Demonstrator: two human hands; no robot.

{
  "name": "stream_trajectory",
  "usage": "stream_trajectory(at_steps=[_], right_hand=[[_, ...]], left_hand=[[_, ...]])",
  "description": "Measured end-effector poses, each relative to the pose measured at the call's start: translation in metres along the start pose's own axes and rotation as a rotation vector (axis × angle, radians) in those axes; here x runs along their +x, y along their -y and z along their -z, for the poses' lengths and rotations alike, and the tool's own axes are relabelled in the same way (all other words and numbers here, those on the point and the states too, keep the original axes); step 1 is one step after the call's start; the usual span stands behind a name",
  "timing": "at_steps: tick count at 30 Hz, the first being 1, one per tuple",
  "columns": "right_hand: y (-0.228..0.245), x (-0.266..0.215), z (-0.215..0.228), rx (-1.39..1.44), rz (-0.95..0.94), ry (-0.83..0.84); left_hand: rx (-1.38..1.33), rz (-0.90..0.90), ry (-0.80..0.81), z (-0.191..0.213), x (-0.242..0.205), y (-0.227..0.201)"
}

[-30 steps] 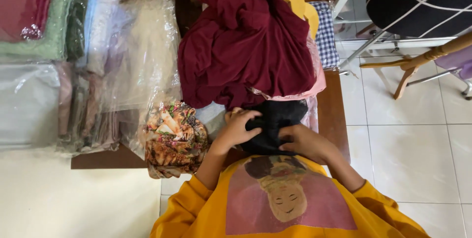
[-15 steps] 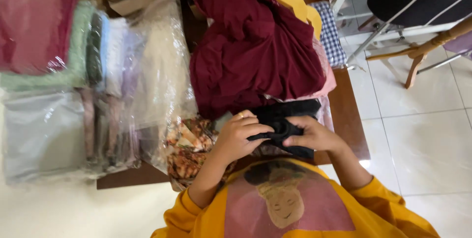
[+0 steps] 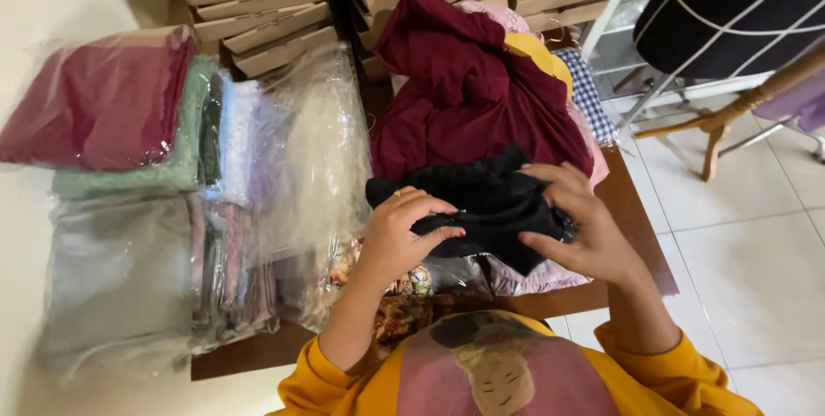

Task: Unpack various garments from plastic packaging and place them onto wooden hangers.

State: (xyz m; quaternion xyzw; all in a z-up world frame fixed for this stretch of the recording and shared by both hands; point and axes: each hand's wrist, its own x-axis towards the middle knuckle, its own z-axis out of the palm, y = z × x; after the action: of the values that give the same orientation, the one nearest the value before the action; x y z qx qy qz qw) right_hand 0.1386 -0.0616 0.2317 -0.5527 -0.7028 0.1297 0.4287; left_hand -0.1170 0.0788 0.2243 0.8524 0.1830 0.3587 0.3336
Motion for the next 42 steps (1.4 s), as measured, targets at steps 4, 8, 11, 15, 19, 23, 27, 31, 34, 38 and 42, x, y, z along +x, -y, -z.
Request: stream_trajectory(at_steps=[4, 8, 11, 15, 19, 23, 27, 31, 34, 38, 42], right_hand=[[0.042, 0.017, 0.004, -0.085, -0.061, -0.183], [0.043, 0.032, -0.016, 0.004, -0.308, 0.112], [0.032, 0.023, -0.031, 0.172, -0.53, 0.338], [0.015, 0.001, -0.058, 0.48, -0.557, 0.23], [0.003, -0.005, -0.076, 0.633, -0.645, 0.191], [-0.001, 0.005, -0.077, 0.691, -0.703, 0.394], [-0.001, 0.014, -0.08, 0.502, -0.605, 0.545], [0.014, 0.029, -0.084, 0.033, -0.249, 0.476], [-0.02, 0.027, -0.111, -0.359, -0.389, 0.537], [-0.085, 0.017, -0.157, -0.661, -0.368, 0.784], [-0.118, 0.001, -0.194, -0.745, -0.167, 0.917]], left_hand=[[-0.033, -0.036, 0.006, 0.004, 0.003, 0.004], [-0.092, -0.048, 0.079, -0.002, 0.013, 0.006], [-0.098, -0.174, 0.093, -0.007, 0.012, 0.008], [-0.075, -0.215, 0.129, -0.011, -0.005, 0.015], [-0.102, -0.244, 0.116, -0.004, -0.019, 0.021], [-0.206, -0.242, 0.142, 0.007, -0.027, 0.014], [-0.134, -0.301, 0.133, 0.003, -0.041, 0.009], [-0.037, -0.341, 0.101, 0.006, -0.044, -0.008], [-0.023, -0.354, 0.012, 0.016, -0.048, -0.029], [-0.087, -0.405, -0.061, 0.031, -0.053, -0.045], [-0.22, -0.375, -0.048, 0.036, -0.069, -0.051]])
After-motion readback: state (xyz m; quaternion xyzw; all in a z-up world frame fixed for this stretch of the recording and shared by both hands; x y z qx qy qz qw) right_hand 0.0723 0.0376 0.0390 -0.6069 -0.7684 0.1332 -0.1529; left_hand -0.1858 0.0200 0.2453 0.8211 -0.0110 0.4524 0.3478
